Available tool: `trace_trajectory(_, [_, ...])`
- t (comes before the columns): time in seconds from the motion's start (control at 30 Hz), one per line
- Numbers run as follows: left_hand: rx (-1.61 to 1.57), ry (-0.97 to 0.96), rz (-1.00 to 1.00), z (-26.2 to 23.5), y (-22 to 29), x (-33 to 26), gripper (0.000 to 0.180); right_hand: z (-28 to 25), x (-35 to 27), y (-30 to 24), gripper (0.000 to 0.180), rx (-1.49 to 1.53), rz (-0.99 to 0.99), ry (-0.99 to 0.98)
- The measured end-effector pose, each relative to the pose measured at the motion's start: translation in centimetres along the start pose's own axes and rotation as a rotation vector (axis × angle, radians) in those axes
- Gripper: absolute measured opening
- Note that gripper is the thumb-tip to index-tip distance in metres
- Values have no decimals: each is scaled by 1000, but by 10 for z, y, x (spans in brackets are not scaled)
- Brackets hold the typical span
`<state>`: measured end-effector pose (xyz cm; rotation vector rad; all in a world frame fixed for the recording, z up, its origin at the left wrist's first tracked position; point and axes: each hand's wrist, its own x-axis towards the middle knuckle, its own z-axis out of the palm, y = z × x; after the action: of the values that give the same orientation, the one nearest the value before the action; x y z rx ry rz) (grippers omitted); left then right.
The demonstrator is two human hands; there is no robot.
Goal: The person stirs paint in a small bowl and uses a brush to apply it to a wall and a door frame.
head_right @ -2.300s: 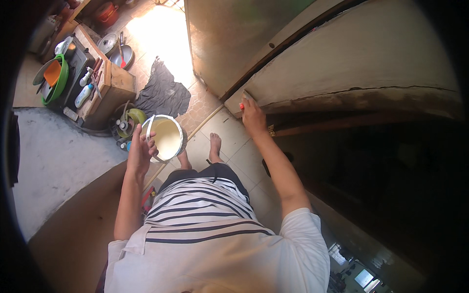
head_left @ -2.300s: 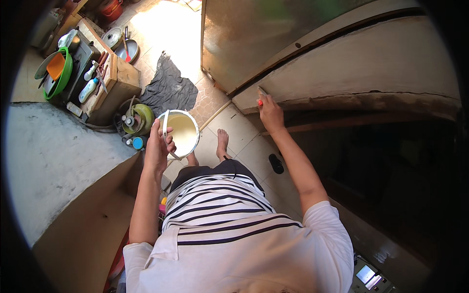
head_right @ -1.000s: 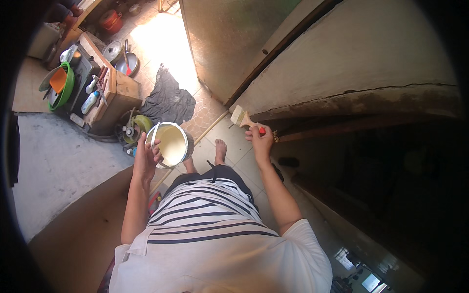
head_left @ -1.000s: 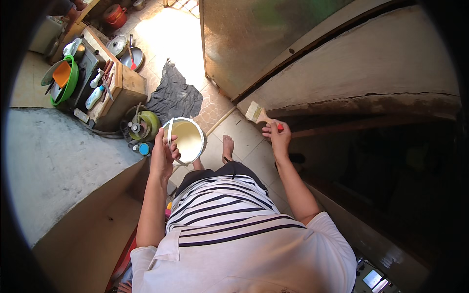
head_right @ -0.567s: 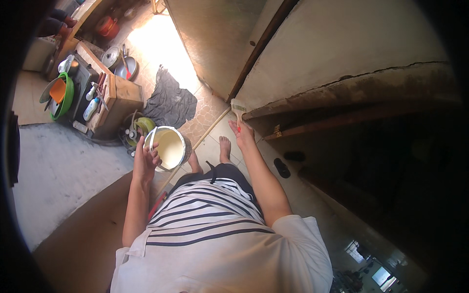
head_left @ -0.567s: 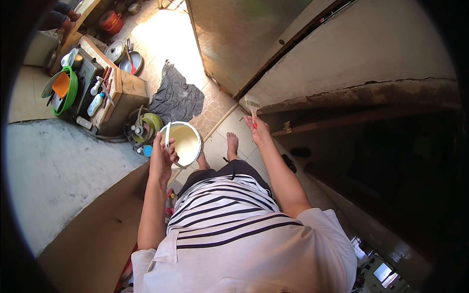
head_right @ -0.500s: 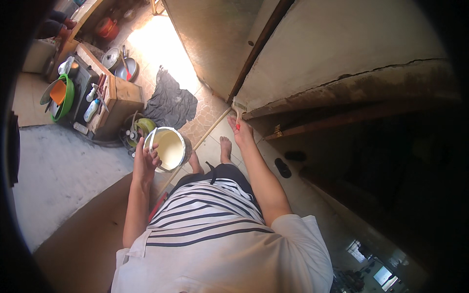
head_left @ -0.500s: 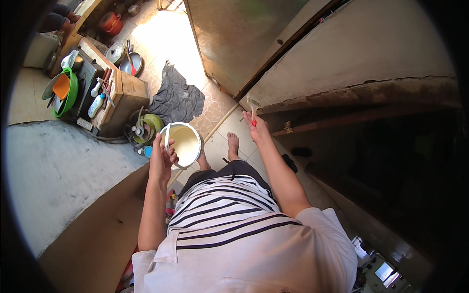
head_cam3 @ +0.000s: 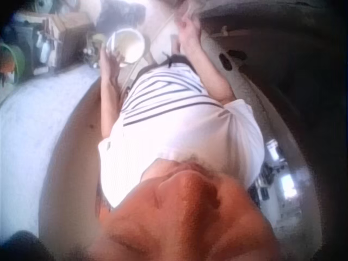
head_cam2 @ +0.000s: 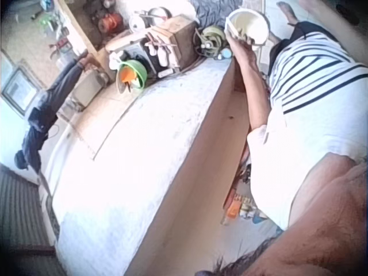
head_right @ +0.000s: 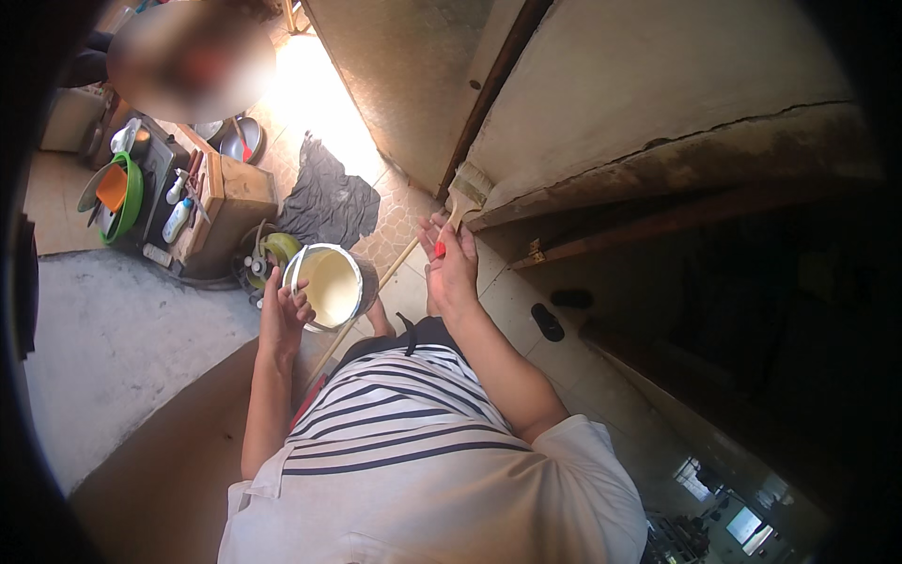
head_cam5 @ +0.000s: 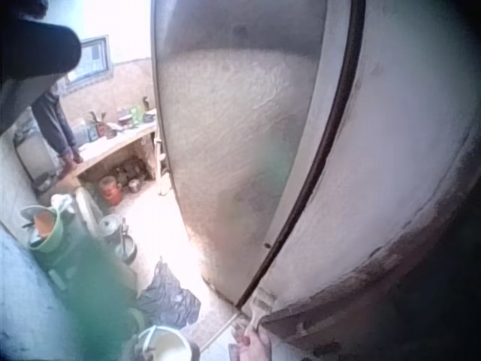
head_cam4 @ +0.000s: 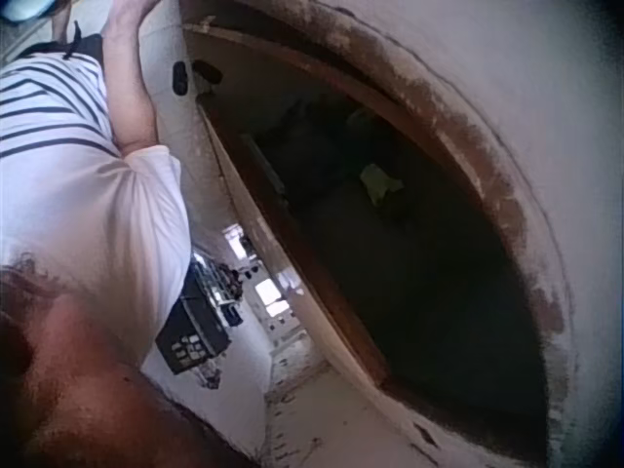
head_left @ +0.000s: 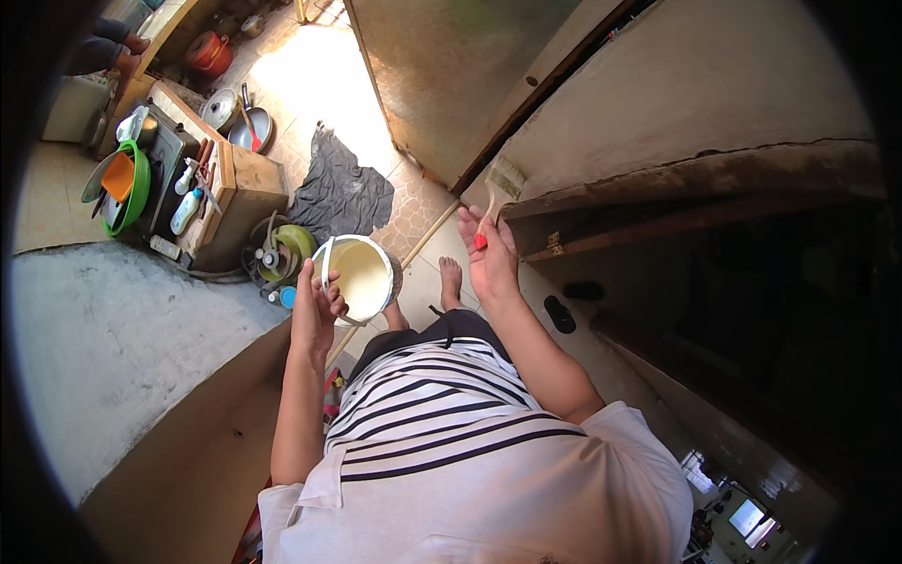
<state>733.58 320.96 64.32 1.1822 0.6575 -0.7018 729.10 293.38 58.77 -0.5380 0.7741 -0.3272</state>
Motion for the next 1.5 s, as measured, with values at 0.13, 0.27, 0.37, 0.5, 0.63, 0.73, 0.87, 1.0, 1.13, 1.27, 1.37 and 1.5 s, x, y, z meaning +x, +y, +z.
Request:
trace_trajectory(0.13, [1,18,-14,2,1,-2,56,-23,21,28,26,-36,123,20])
trace_trajectory(0.27, [23,19,-28,6,7,0,56,-53,98,52,19,96,151,176])
trace_trajectory(0.37, [30,13,-19,6,6,1,56,-53,120,40,16,183,164,218])
trace_trajectory(0.5, [25,27,-16,2,2,3,56,-30,95,2,15,196,93,191])
trace_trajectory(0.63, [18,41,-18,2,0,3,57,18,1,-44,16,16,-26,17])
trace_trajectory(0.73, [17,36,-19,0,-1,7,57,28,-48,-51,24,-110,5,-45])
trace_trajectory(0.87, [6,26,-22,2,0,6,56,1,-34,-22,23,-94,152,-48])
trace_trajectory(1.0, [7,-1,-32,0,1,8,56,-36,36,8,21,-15,236,51])
trace_trajectory(1.13, [10,-14,-42,1,3,7,55,-36,63,-1,17,18,173,107])
trace_trajectory(1.27, [14,1,-37,0,1,9,55,-19,37,-33,15,-7,56,40])
trace_trajectory(1.37, [11,0,-38,-4,-2,9,55,24,-30,-61,23,-147,-51,-10])
trace_trajectory(1.5, [26,-5,-41,0,0,9,55,42,-84,-70,23,-211,-80,-134])
